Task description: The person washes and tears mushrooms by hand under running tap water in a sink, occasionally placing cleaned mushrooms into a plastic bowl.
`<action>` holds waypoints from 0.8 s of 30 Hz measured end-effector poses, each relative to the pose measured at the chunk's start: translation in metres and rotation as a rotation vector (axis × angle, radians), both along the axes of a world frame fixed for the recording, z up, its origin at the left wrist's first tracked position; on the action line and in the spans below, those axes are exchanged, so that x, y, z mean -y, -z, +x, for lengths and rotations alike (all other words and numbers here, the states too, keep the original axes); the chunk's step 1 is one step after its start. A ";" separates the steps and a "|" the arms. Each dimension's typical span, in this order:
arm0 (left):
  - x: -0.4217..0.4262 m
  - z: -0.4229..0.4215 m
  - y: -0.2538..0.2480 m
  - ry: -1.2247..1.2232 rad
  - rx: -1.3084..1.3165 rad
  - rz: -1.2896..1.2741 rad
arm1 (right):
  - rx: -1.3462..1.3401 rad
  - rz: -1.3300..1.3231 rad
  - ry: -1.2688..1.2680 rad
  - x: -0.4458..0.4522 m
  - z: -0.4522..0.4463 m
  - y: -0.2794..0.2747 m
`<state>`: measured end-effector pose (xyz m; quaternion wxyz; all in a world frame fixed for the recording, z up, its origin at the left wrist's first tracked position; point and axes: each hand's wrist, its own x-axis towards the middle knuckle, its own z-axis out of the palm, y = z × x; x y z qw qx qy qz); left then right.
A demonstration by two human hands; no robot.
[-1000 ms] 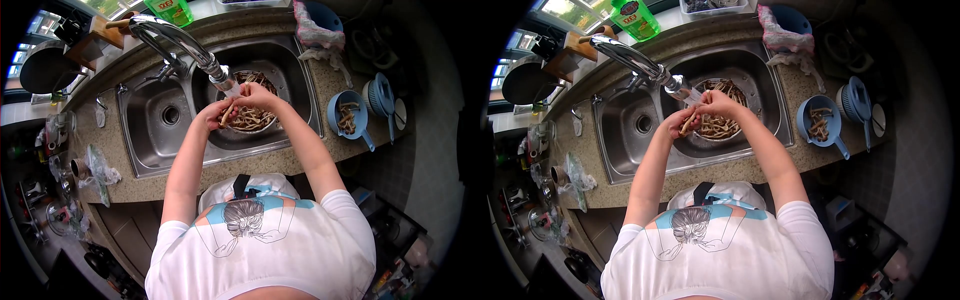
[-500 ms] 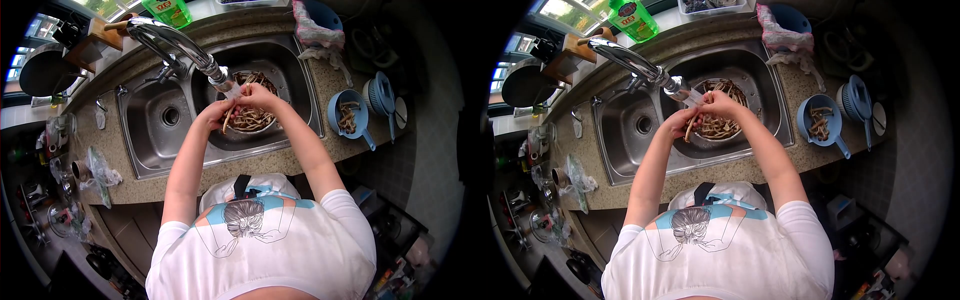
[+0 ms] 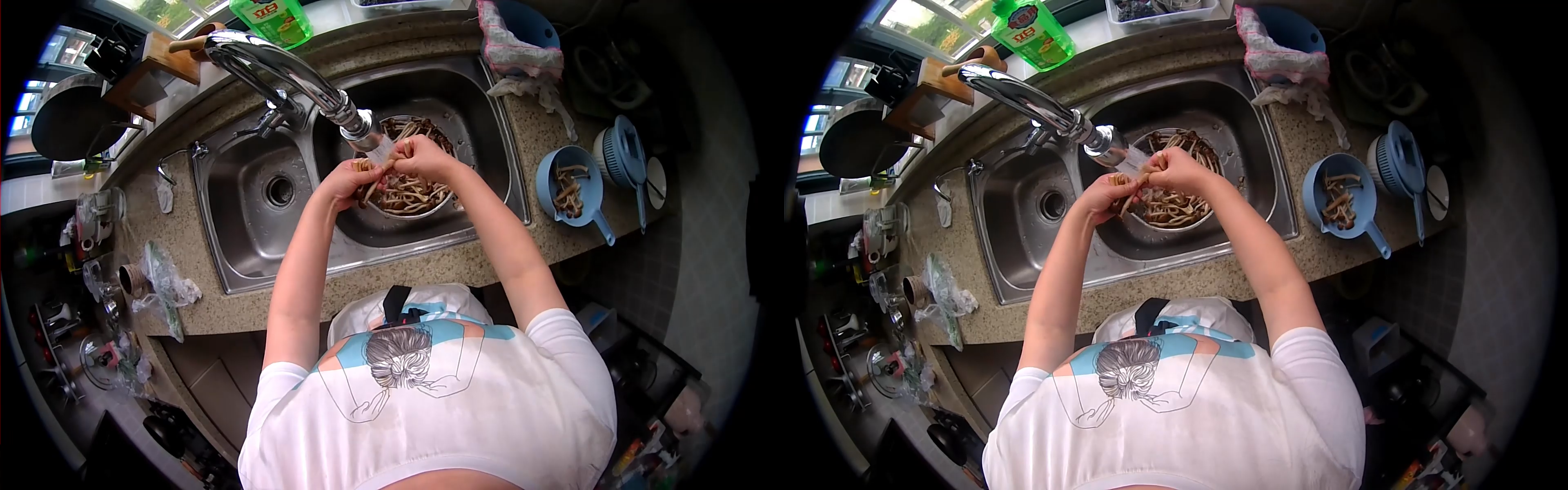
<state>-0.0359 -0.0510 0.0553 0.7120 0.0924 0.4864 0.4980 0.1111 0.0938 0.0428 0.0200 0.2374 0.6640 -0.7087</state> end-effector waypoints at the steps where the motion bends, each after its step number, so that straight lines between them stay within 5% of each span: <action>1: 0.001 0.000 -0.001 0.000 -0.001 -0.001 | -0.010 -0.171 0.003 -0.004 0.002 0.001; 4: 0.001 0.001 -0.002 0.008 -0.051 -0.013 | 0.017 -0.343 0.026 -0.003 0.003 0.000; 8: -0.002 0.009 0.000 0.107 -0.321 0.072 | 0.014 -0.018 -0.030 0.003 -0.002 0.012; 14: -0.003 0.006 -0.011 0.154 -0.429 0.077 | 0.093 -0.371 0.055 -0.013 0.003 -0.004; 18: -0.008 0.011 -0.017 0.229 -0.651 0.059 | 0.063 0.100 -0.062 0.003 -0.005 0.000; 20: -0.007 0.011 -0.017 0.234 -0.659 0.068 | 0.069 0.110 -0.023 0.002 -0.006 0.010; 24: -0.007 0.008 -0.028 0.244 -0.658 0.074 | 0.101 -0.315 0.030 -0.009 -0.001 0.006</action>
